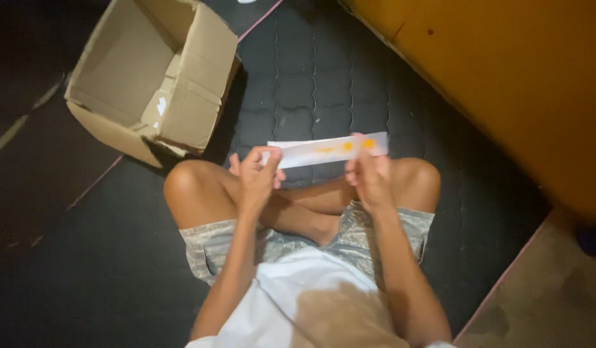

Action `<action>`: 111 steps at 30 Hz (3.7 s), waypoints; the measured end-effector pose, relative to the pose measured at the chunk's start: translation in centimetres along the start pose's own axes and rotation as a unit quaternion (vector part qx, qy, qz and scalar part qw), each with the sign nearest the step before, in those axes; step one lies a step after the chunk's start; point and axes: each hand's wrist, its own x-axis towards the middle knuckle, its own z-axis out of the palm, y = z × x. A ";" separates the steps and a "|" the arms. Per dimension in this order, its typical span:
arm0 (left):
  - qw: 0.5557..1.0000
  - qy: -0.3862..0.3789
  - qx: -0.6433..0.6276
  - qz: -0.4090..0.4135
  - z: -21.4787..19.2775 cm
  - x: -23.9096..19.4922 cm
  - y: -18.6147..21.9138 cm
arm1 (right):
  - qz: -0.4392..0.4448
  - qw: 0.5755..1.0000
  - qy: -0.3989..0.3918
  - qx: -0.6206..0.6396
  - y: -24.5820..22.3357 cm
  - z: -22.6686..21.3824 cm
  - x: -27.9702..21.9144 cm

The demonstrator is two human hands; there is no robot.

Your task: The person sits on the floor and repeatedly folds long, narrow white paper strips with orange markings. They fold the strips in half, smooth the creases, and place them into a cardboard box beside them.

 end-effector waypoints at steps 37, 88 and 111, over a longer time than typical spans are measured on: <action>0.998 -0.037 0.011 0.040 0.2 3.4 0.7 | -0.009 0.987 -0.018 -0.159 0.9 -1.3 2.3; 0.897 -0.366 0.213 -0.126 4.4 2.4 12.7 | -0.050 0.933 -0.150 -0.322 -2.7 3.7 2.2; 0.978 -0.179 0.095 -0.057 -3.5 4.8 5.7 | 0.073 0.996 -0.046 0.023 6.5 -4.2 3.2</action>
